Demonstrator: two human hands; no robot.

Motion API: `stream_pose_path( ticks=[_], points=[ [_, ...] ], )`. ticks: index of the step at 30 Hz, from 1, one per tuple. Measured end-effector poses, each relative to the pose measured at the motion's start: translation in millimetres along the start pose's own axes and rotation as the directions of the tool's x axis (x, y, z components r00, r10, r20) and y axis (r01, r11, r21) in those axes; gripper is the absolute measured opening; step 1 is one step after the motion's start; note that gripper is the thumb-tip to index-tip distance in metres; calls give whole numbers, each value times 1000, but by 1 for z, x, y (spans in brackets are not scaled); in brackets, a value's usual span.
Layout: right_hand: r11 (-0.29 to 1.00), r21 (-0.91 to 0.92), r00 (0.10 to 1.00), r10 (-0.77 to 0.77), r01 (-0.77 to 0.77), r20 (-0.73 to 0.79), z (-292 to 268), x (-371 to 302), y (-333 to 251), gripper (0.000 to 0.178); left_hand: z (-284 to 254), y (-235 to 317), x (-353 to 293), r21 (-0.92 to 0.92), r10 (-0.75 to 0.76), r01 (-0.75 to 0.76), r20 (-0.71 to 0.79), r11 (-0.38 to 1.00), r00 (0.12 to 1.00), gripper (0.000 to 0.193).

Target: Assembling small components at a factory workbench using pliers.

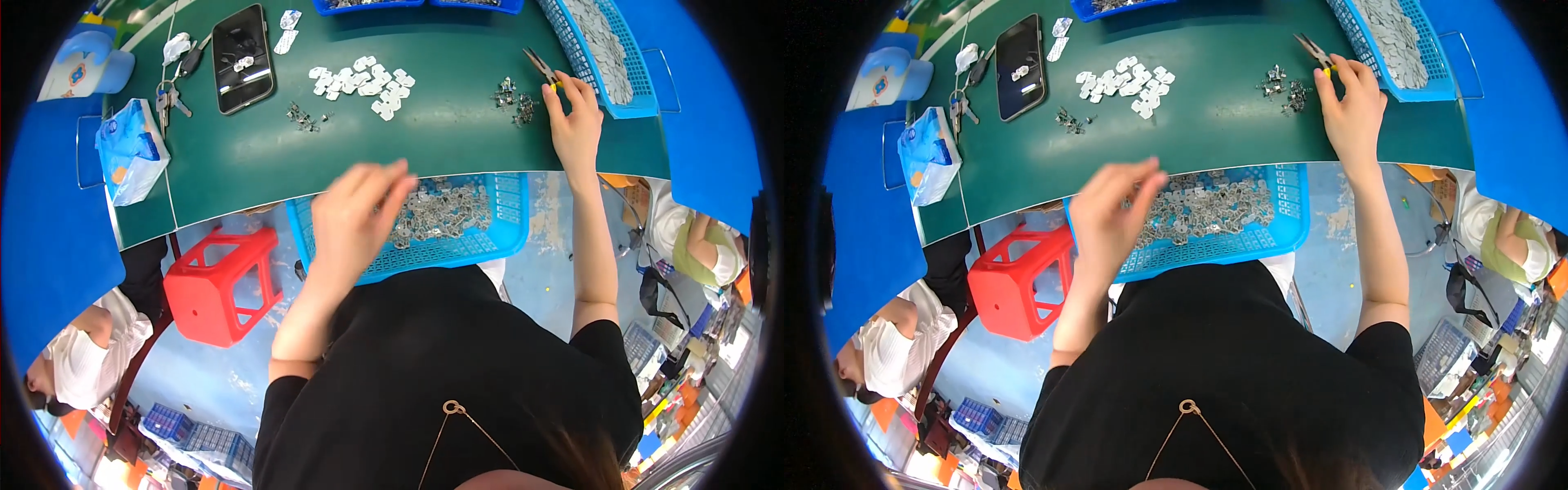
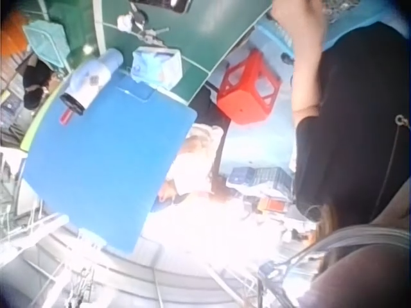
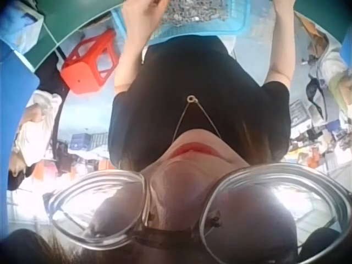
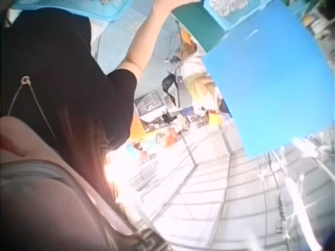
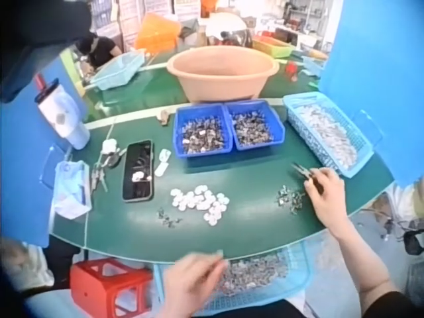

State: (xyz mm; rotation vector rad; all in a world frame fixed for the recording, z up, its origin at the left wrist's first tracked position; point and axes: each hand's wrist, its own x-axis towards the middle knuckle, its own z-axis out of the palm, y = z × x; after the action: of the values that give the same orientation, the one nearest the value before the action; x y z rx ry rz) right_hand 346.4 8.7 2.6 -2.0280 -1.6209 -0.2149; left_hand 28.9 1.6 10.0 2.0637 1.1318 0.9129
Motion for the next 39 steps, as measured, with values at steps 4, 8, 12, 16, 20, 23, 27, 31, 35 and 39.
stream_pose_path(
  ticks=[4, 8, 12, 16, 20, 23, 27, 31, 35, 39],
  points=[
    [996, -90, 999, 24, -27, -40, 16, -5, 19, 33, 13, -10, 45, 295, 103, -51, -164, 954, 981, 24],
    [988, -153, 992, -43, 25, -117, 16, -11, 21, 29, 17, -23, 46, 423, 184, -110, -139, 899, 973, 24],
    [976, 38, 967, -208, 216, -150, -7, -22, -16, 20, 14, -23, 37, 286, 136, -90, -145, 954, 980, 26],
    [969, 158, 979, -172, 188, -109, -8, -33, -37, 14, 8, -23, 43, 114, -14, 26, -110, 993, 994, 27],
    [975, 148, 986, -163, 168, -44, 0, -26, -50, 15, -4, -16, 47, 33, -158, 159, -5, 987, 987, 22],
    [982, 133, 991, -130, 132, -27, 6, -21, -53, 15, -6, -21, 44, -6, -151, 151, -12, 989, 989, 20],
    [983, 77, 986, -169, 169, -2, 12, -17, -54, 14, -5, -24, 35, -180, -71, 55, -83, 982, 994, 18],
    [970, 58, 971, -232, 236, -62, 11, -13, -59, 7, -4, -14, 23, -351, -178, 142, -73, 926, 981, 17],
    [854, 508, 994, -80, 110, -81, -3, -15, -86, 7, 0, -4, 14, -746, -405, 283, 19, 604, 914, 19],
    [313, 828, 877, 33, -465, 480, -17, -27, -122, 14, 9, 0, 17, -867, -445, 263, 54, 422, 894, 22]
  ],
)
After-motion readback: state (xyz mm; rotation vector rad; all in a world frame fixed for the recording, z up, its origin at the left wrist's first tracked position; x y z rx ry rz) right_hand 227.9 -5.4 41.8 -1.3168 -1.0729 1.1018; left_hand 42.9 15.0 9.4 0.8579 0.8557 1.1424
